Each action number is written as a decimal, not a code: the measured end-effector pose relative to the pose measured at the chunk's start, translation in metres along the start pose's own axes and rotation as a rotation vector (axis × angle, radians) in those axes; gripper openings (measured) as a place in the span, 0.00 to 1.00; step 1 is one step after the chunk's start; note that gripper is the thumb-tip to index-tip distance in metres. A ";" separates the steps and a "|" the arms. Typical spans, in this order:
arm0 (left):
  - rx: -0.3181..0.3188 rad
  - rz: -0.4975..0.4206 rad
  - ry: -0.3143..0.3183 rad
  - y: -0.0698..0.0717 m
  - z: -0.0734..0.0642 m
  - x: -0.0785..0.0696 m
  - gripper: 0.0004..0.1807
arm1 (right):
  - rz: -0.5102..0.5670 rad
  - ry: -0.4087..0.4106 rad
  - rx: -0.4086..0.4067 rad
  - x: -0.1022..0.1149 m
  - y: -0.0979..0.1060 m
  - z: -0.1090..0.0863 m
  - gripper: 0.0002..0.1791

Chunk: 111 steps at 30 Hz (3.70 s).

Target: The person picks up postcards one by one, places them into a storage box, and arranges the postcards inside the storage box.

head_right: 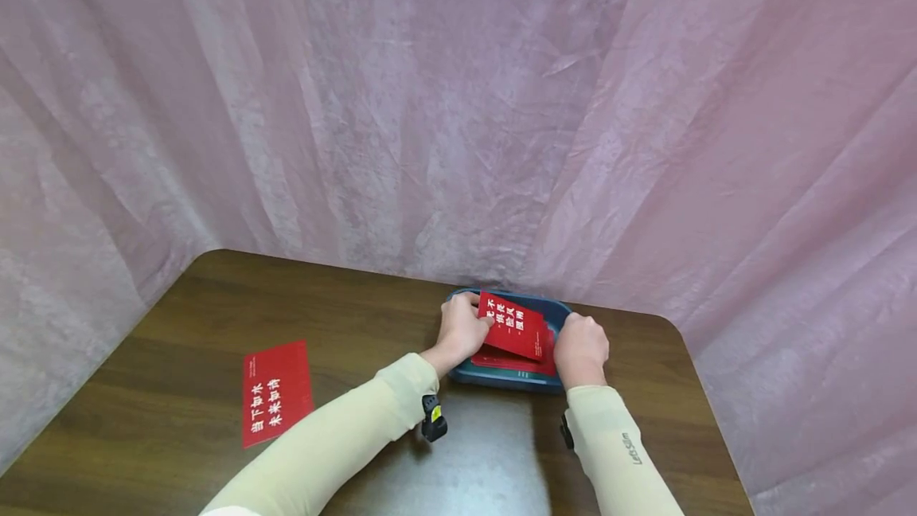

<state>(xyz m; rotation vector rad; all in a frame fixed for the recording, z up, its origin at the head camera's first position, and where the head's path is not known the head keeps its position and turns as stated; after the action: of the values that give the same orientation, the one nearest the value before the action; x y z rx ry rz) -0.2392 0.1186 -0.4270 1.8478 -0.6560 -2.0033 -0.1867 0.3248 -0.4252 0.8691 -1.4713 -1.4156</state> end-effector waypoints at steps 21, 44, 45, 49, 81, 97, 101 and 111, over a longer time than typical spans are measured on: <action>0.047 -0.030 0.153 -0.017 -0.006 0.009 0.21 | -0.010 -0.004 -0.021 -0.004 0.001 -0.001 0.12; 0.168 0.249 0.039 -0.008 -0.012 -0.004 0.11 | -0.011 0.003 -0.003 -0.001 0.003 0.003 0.15; 0.178 0.258 0.015 -0.008 -0.013 -0.006 0.11 | -0.010 -0.003 0.005 -0.003 0.004 0.002 0.17; 0.218 0.254 -0.084 -0.004 -0.017 -0.015 0.13 | -0.001 -0.009 0.005 -0.007 0.005 0.000 0.15; 0.236 0.528 -0.112 0.204 0.022 0.055 0.38 | -0.006 -0.018 0.023 -0.010 0.008 0.003 0.17; 0.347 0.896 0.359 0.258 -0.017 0.157 0.30 | -0.019 -0.012 0.021 -0.013 0.009 -0.002 0.15; 0.355 0.952 0.424 0.256 -0.024 0.166 0.37 | -0.019 -0.012 0.024 -0.013 0.009 -0.001 0.14; 0.367 0.919 0.281 0.229 -0.012 0.161 0.24 | -0.030 -0.009 0.011 -0.012 0.009 -0.003 0.13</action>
<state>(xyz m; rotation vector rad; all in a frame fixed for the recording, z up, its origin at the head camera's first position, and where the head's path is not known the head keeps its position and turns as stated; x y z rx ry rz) -0.2578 -0.1606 -0.4377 1.5076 -1.5049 -1.0543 -0.1790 0.3356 -0.4176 0.8962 -1.4798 -1.4364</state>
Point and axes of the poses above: each hand's wrist, its own z-axis towards the middle knuckle, its own y-axis out of the back of the hand, x = y × z, the point moved 6 cm from there along z, towards the middle knuckle, and after that the axes turned 1 degree about y, right-handed, at the moved point
